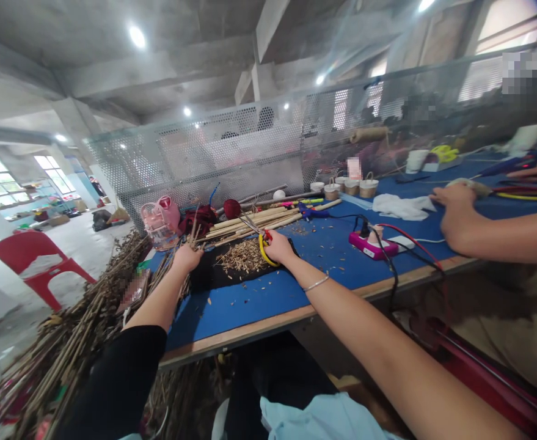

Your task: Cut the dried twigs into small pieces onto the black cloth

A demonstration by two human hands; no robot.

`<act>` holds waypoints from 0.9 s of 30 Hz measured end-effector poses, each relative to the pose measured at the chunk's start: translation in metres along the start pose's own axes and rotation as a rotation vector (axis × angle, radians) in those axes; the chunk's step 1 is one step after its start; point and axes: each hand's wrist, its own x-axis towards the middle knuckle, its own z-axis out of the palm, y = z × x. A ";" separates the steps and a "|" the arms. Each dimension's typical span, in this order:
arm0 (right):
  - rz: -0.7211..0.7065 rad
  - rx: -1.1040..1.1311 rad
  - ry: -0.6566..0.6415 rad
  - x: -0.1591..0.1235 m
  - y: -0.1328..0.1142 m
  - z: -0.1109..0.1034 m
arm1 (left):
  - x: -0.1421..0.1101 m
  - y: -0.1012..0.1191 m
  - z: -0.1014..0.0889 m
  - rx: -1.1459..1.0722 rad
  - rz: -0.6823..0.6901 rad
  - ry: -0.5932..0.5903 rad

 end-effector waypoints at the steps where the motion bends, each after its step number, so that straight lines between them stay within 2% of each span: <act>1: -0.001 0.002 -0.001 0.000 0.001 0.001 | -0.001 0.005 0.006 -0.012 0.026 -0.016; 7: -0.003 0.003 0.009 0.001 0.003 0.002 | -0.005 0.023 0.038 -0.039 0.126 -0.084; 11: -0.005 0.004 0.018 0.001 0.003 0.001 | -0.010 0.026 0.044 -0.022 0.133 -0.056; 14: -0.004 0.010 0.019 0.001 0.003 0.002 | -0.014 0.025 0.031 -0.009 0.123 -0.020; 17: 0.002 0.018 0.012 0.002 0.003 0.002 | -0.019 0.015 0.008 0.006 0.092 0.022; 22: 0.007 0.031 0.001 0.002 0.002 0.002 | -0.027 -0.028 -0.025 0.072 -0.015 0.037; 25: 0.013 0.031 -0.002 0.001 0.001 0.002 | -0.030 -0.048 -0.034 0.020 -0.136 0.066; 27: 0.015 0.027 -0.002 0.001 0.001 0.001 | -0.032 -0.049 -0.034 -0.072 -0.123 0.069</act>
